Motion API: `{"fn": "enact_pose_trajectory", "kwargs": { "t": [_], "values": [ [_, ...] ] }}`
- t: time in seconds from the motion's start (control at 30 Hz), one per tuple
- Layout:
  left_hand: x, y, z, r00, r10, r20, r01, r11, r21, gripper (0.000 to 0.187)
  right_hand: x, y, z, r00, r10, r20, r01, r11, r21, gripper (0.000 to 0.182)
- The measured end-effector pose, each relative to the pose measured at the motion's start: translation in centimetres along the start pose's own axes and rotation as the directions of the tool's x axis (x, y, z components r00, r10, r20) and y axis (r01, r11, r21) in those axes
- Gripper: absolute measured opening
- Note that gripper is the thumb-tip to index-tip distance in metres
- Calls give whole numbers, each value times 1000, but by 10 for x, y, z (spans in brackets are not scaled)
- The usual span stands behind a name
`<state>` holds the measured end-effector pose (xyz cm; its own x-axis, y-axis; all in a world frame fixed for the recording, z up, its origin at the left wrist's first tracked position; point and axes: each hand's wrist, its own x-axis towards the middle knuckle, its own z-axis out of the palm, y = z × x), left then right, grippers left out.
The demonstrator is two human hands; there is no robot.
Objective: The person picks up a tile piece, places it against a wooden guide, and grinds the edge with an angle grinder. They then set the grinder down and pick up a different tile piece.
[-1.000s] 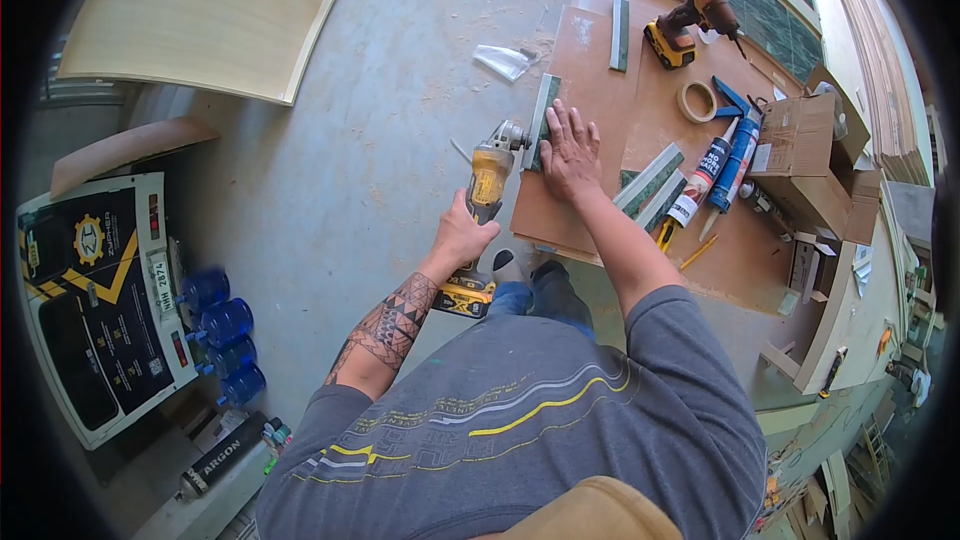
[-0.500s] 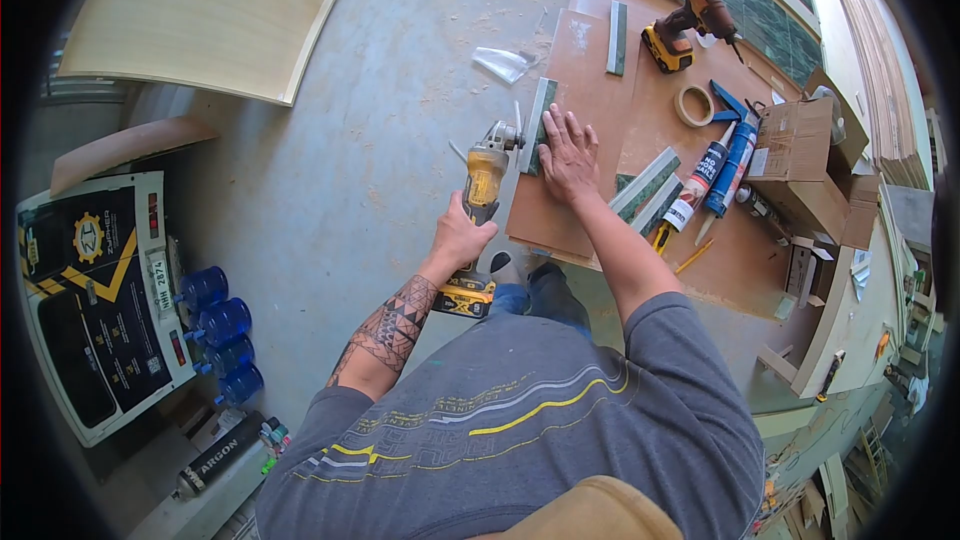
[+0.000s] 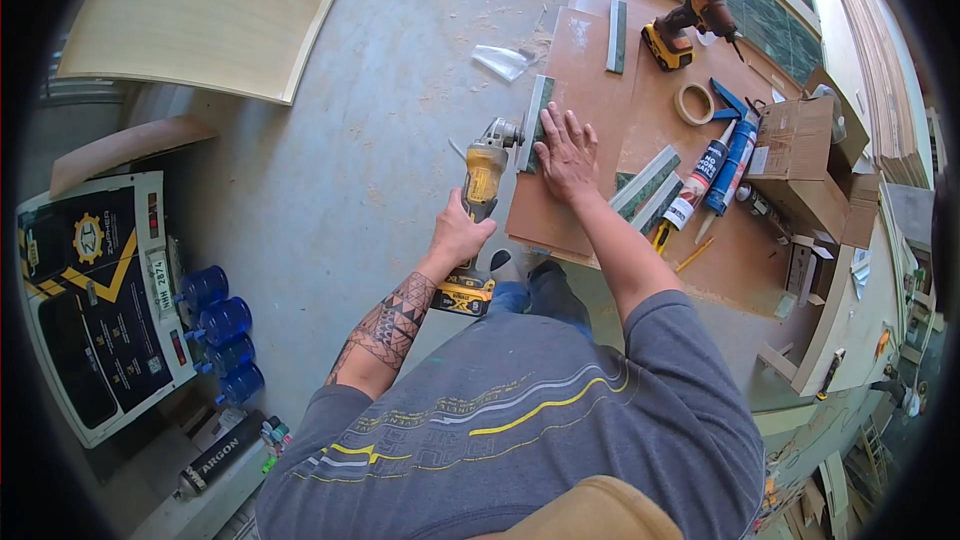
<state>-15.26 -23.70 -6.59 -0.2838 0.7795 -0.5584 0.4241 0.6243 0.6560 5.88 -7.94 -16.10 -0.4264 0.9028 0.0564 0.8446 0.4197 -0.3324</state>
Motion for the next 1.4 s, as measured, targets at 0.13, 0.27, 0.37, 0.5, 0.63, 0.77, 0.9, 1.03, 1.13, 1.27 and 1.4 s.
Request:
{"fn": "enact_pose_trajectory", "kwargs": {
  "t": [0.13, 0.27, 0.37, 0.5, 0.63, 0.77, 0.9, 1.03, 1.13, 1.27, 1.4],
  "values": [
    [-3, -2, 3, 1000, -6, 1, 6, 1000, -13, 76, 1, -1, 0, 1000, 5, 2, -5, 1000, 3, 69],
    [-5, -1, 5, 1000, -6, 2, 6, 1000, -13, 76, 1, -2, 0, 1000, 2, -4, -2, 1000, 3, 68],
    [-3, -2, 6, 1000, 4, -1, -4, 1000, -20, 77, 1, -2, 2, 1000, -2, -12, 2, 1000, -7, 68],
    [-5, 0, 5, 1000, -3, 6, 3, 1000, -8, 79, 2, -2, 5, 1000, -5, -17, 4, 1000, -17, 68],
    [-6, -3, 7, 1000, -7, 7, 7, 1000, -5, 80, 1, -4, 3, 1000, -3, -30, 2, 1000, -27, 65],
    [-10, 2, 7, 1000, -12, -8, 11, 1000, -6, 80, 3, -4, 4, 1000, -11, -28, 10, 999, -32, 65],
    [-12, 4, 7, 1000, -20, -9, 20, 1000, 22, 82, 2, -5, 3, 1000, -2, -5, 2, 1000, -26, 66],
    [-14, 6, 7, 1000, -26, -12, 27, 999, 22, 84, 2, -6, 4, 1000, 3, -5, -3, 1000, -14, 66],
    [-15, 6, 7, 1000, -20, -17, 20, 999, 25, 83, 2, -5, 4, 1000, 4, 1, -4, 1000, -11, 65],
    [-19, 10, 4, 1000, -29, -4, 29, 999, 38, 81, 2, -5, 6, 1000, 18, 21, -18, 1000, -17, 69],
    [-17, 4, 7, 1000, -22, -6, 22, 999, 28, 78, 2, -5, 4, 999, 19, 27, -19, 999, -30, 67]
  ]
}}
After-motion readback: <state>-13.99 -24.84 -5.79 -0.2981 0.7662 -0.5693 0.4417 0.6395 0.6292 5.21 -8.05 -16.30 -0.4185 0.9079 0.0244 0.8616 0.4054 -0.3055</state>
